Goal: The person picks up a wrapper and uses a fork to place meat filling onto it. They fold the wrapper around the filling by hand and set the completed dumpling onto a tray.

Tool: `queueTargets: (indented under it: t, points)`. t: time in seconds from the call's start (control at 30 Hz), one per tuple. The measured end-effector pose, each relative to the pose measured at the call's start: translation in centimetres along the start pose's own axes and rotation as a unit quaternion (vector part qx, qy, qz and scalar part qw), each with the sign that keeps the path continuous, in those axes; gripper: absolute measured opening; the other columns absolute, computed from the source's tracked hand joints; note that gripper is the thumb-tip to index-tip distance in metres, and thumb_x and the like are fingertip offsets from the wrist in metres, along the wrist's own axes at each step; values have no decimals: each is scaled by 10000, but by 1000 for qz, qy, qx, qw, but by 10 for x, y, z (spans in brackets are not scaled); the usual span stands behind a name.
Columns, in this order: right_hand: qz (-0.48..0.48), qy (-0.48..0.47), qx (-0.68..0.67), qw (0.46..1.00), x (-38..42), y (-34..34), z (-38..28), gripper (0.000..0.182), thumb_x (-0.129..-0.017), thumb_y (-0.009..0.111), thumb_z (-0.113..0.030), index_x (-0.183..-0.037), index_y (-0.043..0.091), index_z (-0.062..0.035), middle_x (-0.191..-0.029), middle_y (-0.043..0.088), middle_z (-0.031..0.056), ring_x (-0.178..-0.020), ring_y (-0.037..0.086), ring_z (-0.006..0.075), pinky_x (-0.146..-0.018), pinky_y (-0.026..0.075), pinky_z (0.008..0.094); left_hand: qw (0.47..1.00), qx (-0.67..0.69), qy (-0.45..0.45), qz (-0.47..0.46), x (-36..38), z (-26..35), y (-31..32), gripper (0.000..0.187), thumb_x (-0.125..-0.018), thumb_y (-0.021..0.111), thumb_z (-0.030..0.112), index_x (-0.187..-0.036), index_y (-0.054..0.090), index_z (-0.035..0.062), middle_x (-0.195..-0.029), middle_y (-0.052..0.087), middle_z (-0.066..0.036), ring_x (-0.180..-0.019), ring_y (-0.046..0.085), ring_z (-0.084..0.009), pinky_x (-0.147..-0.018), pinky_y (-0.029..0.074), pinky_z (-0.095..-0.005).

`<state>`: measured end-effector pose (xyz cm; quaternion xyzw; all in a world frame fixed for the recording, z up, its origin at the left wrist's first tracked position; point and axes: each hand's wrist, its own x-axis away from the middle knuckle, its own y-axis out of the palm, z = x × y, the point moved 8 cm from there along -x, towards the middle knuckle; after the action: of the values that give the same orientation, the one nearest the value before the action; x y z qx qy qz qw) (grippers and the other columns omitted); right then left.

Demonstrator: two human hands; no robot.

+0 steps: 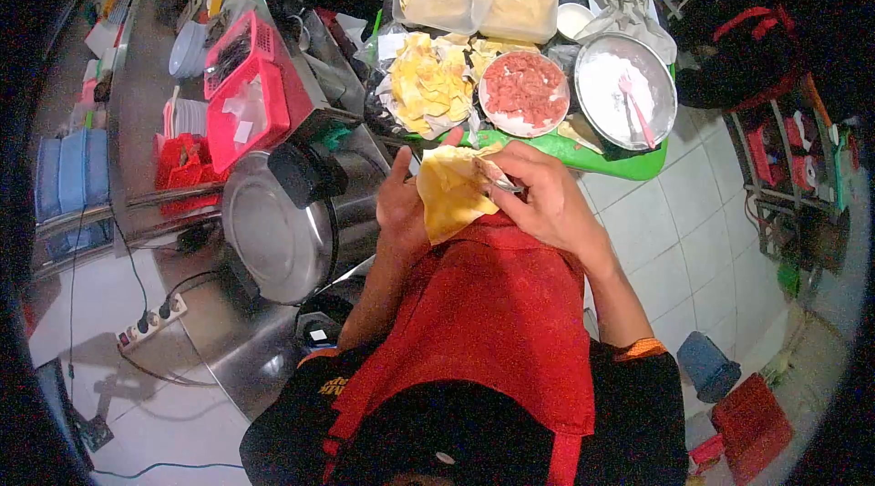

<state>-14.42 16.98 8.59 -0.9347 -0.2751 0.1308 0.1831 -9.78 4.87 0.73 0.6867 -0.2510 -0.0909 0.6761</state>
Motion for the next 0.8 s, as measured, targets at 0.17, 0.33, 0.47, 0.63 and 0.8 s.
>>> queueTargets:
  t: [0.17,0.33,0.47,0.63,0.8]
  points:
    - [-84,73,-38,993,4,2,12,243,-806,658,-82,-1037,633,-12,-788,582,98,-625,519,203,-580,423,323,997,-28,-73,-5,-6,-8,7,801,-920,437,563,-1491,216,46,-1408,419,-205,-1243,471,-346,-1064,345,-469]
    - [-106,121,-127,979,11,9,31,243,-834,651,-103,-1065,642,-26,-732,545,-4,-613,429,71,-536,371,270,989,-83,-117,30,-9,-11,4,693,-924,473,500,-1402,379,7,-1292,534,-198,-1119,578,-324,-976,453,-441]
    - [-56,82,-145,984,10,4,26,232,-837,652,-103,-1055,644,-23,-728,520,-28,-618,419,61,-541,363,249,985,-127,-86,74,-10,-5,-12,626,-920,501,481,-1309,460,-8,-1238,564,-193,-1092,595,-300,-946,479,-436]
    - [-131,180,-219,950,19,16,45,284,-850,638,-76,-1128,628,-23,-885,616,-26,-762,502,51,-656,441,234,986,-127,-87,56,-12,-12,15,582,-928,502,477,-1254,489,-4,-1192,586,-181,-1069,604,-291,-926,489,-435]
    - [-136,188,-310,922,14,16,34,309,-862,615,-50,-1166,611,6,-1044,636,4,-908,558,64,-797,480,239,990,-97,-90,56,-15,-12,-4,505,-950,471,463,-1170,513,11,-1144,599,-170,-1045,607,-284,-915,491,-425]
